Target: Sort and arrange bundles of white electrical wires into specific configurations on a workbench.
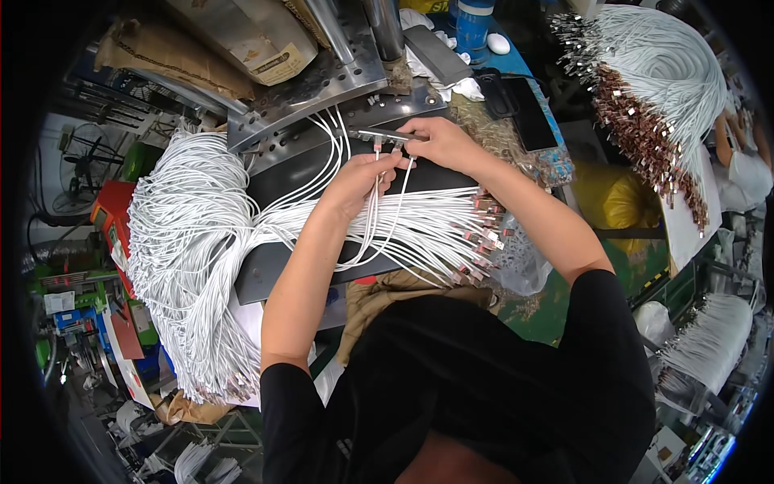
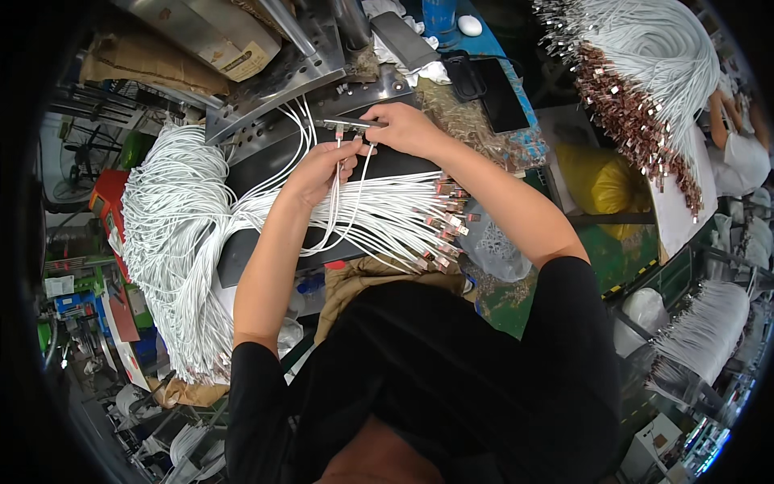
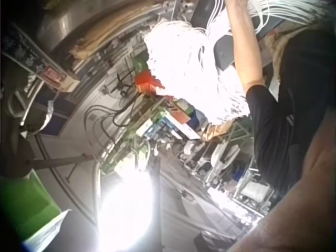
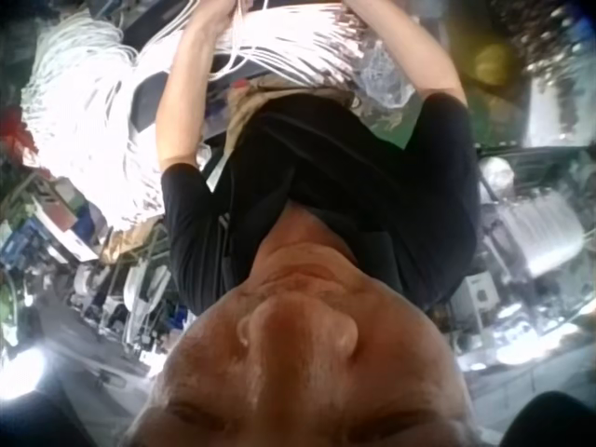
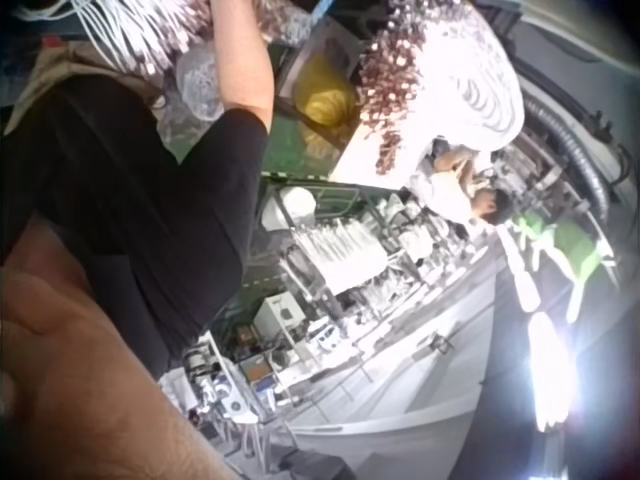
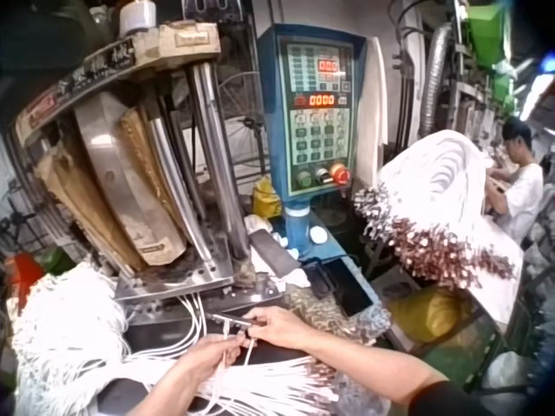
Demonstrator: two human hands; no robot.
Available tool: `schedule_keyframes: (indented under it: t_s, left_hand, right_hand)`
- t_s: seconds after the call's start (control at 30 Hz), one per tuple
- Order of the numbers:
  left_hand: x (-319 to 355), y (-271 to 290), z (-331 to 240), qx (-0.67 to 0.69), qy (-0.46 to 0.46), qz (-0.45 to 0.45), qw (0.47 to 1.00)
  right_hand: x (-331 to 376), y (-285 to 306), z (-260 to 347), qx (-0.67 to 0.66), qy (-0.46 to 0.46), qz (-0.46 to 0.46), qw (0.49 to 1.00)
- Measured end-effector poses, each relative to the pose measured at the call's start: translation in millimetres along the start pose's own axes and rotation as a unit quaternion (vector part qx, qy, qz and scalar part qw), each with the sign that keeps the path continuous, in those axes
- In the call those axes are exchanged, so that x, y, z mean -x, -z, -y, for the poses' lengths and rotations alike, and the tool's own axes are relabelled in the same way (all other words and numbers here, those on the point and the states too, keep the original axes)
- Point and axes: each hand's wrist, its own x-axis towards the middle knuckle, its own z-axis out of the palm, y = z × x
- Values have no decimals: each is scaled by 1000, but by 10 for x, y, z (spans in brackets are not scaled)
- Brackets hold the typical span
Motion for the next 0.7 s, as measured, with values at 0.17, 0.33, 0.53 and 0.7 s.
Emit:
schedule_keyframes:
  t_s: [0.17,0.33,0.53,0.7]
  left_hand:
    - [104,-33,-24,26,-12,-40,999]
    - [179,168,8,15,-26,-15,999]
    - [129,-65,-34,-46,-18,-69,996]
    - [104,-82,47,-60,-50,-88,993]
  right_hand:
    - [28,65,29,-62,10,12,998]
    - [52,226,188,-12,-91,8,996]
    - [70,136,132,35,-52,9,998]
    - [87,230,40,85,-46,-6,995]
